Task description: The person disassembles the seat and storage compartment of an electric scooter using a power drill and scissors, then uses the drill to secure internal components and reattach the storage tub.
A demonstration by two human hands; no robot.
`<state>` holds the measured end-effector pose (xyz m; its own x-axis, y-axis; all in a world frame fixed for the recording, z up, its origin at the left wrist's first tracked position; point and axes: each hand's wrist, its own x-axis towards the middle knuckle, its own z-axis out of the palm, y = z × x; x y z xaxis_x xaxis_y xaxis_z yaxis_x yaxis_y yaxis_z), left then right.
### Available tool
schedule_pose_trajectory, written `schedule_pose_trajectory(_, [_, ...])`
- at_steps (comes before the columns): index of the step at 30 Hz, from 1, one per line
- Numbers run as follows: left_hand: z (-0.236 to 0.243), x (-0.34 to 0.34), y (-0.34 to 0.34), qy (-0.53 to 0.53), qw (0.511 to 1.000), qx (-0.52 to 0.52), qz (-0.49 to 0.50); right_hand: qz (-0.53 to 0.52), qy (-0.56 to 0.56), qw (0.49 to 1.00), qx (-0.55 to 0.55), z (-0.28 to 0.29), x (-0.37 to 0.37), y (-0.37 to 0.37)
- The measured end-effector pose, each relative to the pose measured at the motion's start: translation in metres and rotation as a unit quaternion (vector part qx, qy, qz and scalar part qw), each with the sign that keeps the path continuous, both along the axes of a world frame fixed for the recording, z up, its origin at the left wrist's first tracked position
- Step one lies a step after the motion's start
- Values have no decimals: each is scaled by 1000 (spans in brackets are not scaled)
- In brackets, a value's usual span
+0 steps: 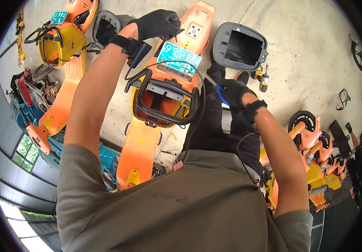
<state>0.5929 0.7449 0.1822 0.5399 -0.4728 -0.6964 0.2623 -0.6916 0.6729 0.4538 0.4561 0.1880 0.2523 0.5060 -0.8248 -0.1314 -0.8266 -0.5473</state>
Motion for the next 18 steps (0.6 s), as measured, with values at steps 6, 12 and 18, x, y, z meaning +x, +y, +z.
schedule_pose_trajectory(6, [27,-3,27,44,967,-96,230,-150,-40,988,2,-58,-60,-114])
schedule_pose_trajectory(12, [98,-56,72,-49,946,-131,292,-412,123,900,-63,-18,-51,-137])
schedule_pose_trajectory(18, [187,-135,58,-30,871,-186,454,-138,-64,983,-101,-47,-63,-204])
